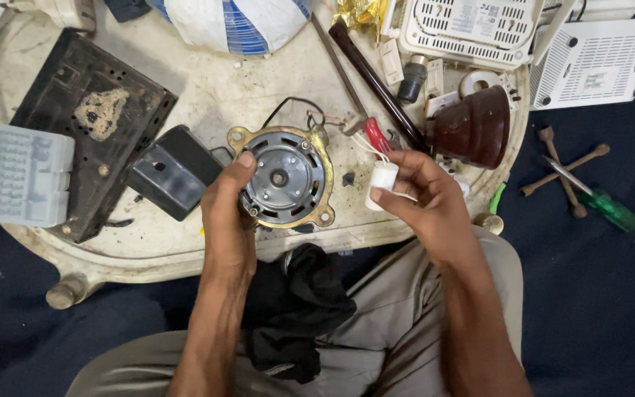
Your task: The person holds a small electric motor and rotates its shaft by hand. They then attach a white cylindrical component to the motor housing and continue to rotate the shaft while holding the assembly.
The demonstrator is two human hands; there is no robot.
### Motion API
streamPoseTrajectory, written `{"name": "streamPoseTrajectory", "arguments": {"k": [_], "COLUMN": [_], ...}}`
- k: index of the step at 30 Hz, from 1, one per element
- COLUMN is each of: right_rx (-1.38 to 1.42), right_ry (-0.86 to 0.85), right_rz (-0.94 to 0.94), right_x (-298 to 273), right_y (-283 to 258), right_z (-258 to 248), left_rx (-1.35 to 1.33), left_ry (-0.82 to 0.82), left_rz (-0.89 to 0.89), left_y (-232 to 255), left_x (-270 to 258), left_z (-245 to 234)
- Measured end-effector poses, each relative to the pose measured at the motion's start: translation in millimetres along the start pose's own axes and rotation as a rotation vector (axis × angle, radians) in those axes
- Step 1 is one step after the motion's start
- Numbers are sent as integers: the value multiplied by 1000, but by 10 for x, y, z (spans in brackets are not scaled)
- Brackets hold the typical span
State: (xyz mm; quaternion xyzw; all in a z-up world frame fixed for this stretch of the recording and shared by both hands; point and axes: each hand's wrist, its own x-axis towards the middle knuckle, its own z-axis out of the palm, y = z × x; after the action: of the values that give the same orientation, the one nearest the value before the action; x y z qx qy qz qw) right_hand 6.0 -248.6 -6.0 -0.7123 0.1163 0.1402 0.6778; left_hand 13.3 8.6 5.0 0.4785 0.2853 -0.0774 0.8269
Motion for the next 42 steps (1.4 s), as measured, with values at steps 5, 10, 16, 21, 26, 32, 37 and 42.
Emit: {"name": "streamPoseTrajectory", "arguments": {"k": [5,10,16,21,26,32,37,42], "right_rx": [179,281,432,522,607,597,747,587], "right_ry": [-2,-17,-84,-171,-295,-282,-332,-285], "right_rz": [120,191,146,89,87,160,166,122], "right_x": [-19,5,30,19,0,-6,-19,-16], "right_y": [-115,-197,-232,-297,-324,-276,-381,-393], "right_z": [15,8,13,21,0,28,75,153], "left_rx": [10,104,88,218,271,290,309,238], "left_ry": [18,67,39,29,15,35,50,14], "left_rz": [-3,-61,-19,-51,-1,-2,-2,-4], "left_y": [14,-2,-123,-168,-127,-142,-104,-89], "left_x": [-1,2,46,10,-36,-23,-19,-41], "left_z": [29,5,-53,-7,74,94,96,106]}}
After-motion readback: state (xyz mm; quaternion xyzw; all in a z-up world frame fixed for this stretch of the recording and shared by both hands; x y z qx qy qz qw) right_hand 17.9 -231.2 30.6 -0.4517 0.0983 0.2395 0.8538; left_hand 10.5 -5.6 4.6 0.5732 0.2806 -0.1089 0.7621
